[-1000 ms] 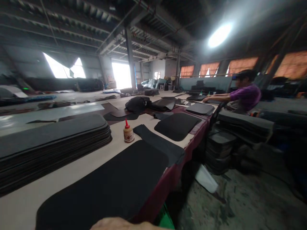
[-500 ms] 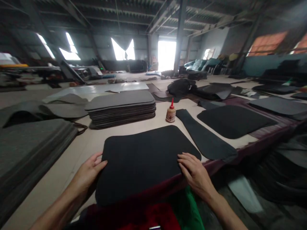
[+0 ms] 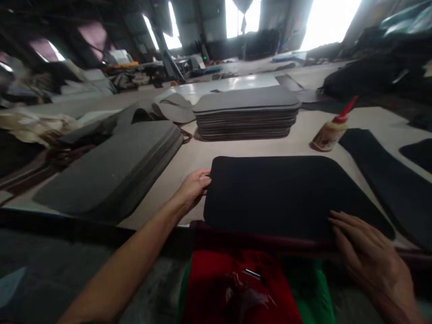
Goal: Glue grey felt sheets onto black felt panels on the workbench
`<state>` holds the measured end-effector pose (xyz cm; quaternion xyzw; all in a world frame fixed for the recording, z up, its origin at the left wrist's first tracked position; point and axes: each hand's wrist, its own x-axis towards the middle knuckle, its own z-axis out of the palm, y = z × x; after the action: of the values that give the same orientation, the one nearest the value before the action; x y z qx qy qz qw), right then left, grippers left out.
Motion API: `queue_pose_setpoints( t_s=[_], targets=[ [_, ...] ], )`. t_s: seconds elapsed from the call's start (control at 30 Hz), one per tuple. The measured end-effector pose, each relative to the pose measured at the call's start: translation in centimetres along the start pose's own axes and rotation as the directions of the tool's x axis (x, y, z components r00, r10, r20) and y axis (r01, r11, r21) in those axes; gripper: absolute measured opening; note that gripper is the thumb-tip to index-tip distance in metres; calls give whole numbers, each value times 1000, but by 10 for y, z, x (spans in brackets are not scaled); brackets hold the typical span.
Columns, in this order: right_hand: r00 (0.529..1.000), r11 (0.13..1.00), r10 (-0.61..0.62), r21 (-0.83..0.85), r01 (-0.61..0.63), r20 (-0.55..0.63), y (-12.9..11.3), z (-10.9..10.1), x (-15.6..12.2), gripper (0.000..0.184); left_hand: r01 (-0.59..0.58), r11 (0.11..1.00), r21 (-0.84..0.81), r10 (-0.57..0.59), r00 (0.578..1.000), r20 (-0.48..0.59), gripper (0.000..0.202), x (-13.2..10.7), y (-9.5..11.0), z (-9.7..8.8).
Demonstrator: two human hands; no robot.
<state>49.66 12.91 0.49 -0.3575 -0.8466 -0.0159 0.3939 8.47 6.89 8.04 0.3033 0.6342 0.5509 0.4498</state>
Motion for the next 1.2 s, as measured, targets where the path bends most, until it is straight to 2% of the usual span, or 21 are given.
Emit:
queue_pose_setpoints(
  t_s=[0.2,0.37,0.47,0.67,0.83,1.03,1.2],
  targets=[
    [1000,1000,-18,-22,18,13,-2,-3,2,29,-21,999,-33,22,999,35,51,2,-5,-4],
    [1000,1000,9,-14,-9,19,-1,-3,2,24,-34,998,-46,36,999,30,51,3,-9,-7],
    [1000,1000,-16,-15,16,14,2,-3,2,22,-50,998,-50,51,998,26,52,3,-10,-7],
    [991,994,-107,-4,108,77,1,2,13,27,-129,991,-41,126,990,-66,55,9,-14,-8],
    [993,997,-71,-25,73,90,-11,11,24,31,-183,981,61,191,966,-177,61,19,-16,-16],
    [991,995,-77,-52,83,112,-13,19,32,29,-201,952,229,251,943,-216,65,26,-17,-21],
    [993,999,-9,-44,14,118,-19,23,36,24,-214,879,427,341,907,-248,62,31,-17,-26]
  ],
)
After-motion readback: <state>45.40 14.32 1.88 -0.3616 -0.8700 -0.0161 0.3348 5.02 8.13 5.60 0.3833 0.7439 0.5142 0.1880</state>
